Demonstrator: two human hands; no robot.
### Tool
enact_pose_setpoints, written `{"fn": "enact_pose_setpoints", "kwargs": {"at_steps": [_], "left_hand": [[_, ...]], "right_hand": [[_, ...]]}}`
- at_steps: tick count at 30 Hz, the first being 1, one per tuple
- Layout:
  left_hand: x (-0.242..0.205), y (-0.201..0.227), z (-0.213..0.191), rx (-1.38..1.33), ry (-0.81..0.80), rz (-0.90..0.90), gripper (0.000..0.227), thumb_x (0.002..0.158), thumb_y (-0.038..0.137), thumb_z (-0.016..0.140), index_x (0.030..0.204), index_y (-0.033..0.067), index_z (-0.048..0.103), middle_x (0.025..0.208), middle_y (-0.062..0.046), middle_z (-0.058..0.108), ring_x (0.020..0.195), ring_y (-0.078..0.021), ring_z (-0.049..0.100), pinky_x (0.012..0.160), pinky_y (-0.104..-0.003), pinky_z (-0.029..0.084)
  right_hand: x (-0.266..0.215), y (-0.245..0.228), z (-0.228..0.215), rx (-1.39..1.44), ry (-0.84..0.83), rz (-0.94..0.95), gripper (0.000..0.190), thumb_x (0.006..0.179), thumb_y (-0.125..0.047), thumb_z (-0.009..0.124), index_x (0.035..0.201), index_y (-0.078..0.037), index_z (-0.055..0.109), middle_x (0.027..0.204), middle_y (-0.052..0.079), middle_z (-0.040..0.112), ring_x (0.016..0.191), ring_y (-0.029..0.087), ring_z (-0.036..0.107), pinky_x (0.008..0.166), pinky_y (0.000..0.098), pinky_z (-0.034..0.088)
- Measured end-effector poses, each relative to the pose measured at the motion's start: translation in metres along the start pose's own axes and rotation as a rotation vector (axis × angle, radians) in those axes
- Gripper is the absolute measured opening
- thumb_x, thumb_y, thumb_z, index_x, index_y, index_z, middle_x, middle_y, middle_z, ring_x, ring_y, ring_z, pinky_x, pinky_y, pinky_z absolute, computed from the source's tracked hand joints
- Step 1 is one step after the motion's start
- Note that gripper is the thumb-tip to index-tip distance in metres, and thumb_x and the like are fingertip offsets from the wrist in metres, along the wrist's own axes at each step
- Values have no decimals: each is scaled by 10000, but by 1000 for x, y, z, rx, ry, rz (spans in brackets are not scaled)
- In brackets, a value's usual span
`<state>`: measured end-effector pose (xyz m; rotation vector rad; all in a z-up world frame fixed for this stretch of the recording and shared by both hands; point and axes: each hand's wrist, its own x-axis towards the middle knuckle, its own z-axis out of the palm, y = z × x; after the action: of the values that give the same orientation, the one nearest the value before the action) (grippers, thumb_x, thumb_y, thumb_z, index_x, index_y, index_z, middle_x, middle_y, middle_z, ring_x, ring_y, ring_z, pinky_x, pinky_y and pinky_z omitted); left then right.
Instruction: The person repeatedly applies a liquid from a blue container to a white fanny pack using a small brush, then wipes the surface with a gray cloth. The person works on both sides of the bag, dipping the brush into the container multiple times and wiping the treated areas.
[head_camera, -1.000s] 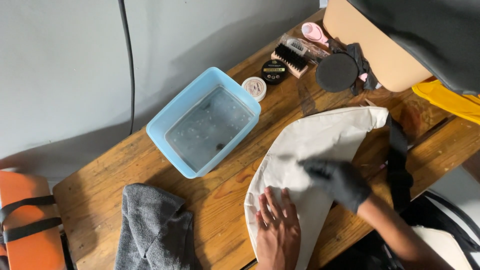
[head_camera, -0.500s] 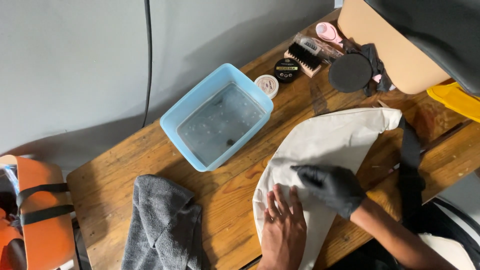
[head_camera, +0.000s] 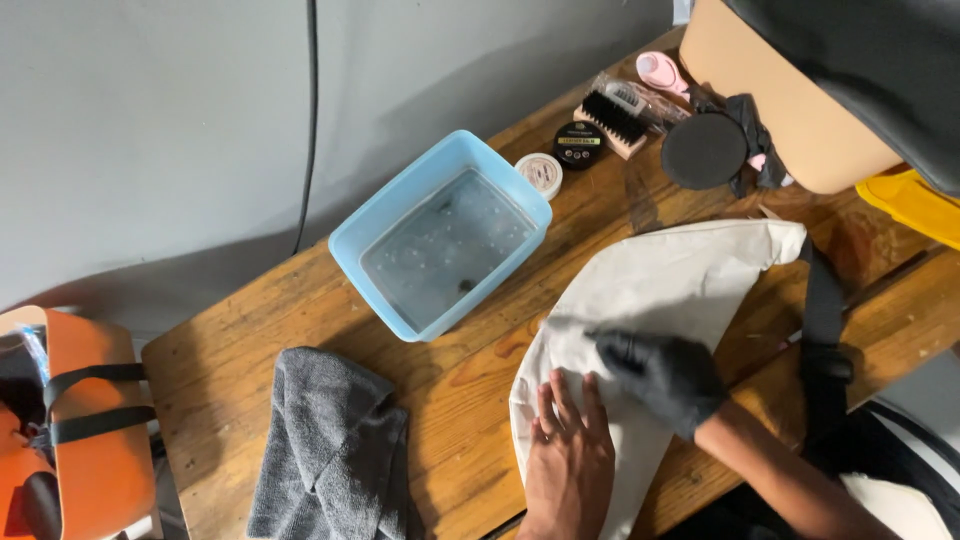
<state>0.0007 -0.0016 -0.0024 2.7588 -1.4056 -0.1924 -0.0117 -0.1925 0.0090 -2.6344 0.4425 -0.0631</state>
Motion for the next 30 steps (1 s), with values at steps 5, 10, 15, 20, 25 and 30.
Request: {"fn": "enact_pose_setpoints", "kwargs": {"at_steps": [5, 10, 15, 20, 25, 30], "left_hand": [[-1, 0, 2, 26, 137, -27, 569, 1005, 159, 370, 1548, -12, 384, 1493, -401, 414, 1336, -524, 472, 911, -529, 525], [-1, 4, 4, 20, 82, -40, 575, 1018, 144, 367, 1571, -11, 338, 1515, -410, 375, 1351, -529, 450, 947, -556, 509], [-1, 9, 9, 10, -39, -33, 597, 1008, 41, 338, 1592, -46, 251, 1547, -442, 276, 1396, -573, 350, 988, -601, 476], [0, 9, 2, 40, 26, -39, 587, 1000, 61, 374, 1574, -48, 318, 1515, -445, 340, 1366, -577, 398, 947, -586, 516], [2, 6, -5, 20, -28, -32, 589, 1020, 68, 357, 1591, -53, 277, 1530, -452, 303, 1380, -585, 365, 953, -591, 498], [0, 1, -2, -31, -32, -18, 588, 1020, 68, 355, 1592, -47, 285, 1531, -454, 303, 1381, -581, 369, 948, -577, 504]], "right_hand": [[3, -19, -19, 47, -143, 123, 436, 927, -581, 494, 1305, -481, 685, 1277, -188, 724, 1071, 110, 757, 779, 319, 599], [24, -37, -58, 81, -46, 42, 371, 957, -461, 532, 1271, -392, 718, 915, -59, 780, 687, 181, 750, 604, 372, 577], [101, -91, -95, 136, 29, -237, 395, 1008, -284, 529, 1395, -241, 597, 1401, 20, 680, 1159, 266, 706, 841, 424, 573], [201, -139, -66, -360, -377, -179, 444, 942, -272, 415, 1347, -241, 593, 1134, 197, 722, 1049, 467, 681, 851, 563, 522], [220, -142, -49, -360, -290, -206, 577, 951, -577, 348, 1070, -160, 729, 1065, 119, 759, 979, 409, 722, 787, 561, 540], [163, -129, -82, -303, -111, -240, 251, 916, -186, 453, 1080, -122, 631, 941, 163, 741, 801, 472, 705, 598, 604, 517]]}}
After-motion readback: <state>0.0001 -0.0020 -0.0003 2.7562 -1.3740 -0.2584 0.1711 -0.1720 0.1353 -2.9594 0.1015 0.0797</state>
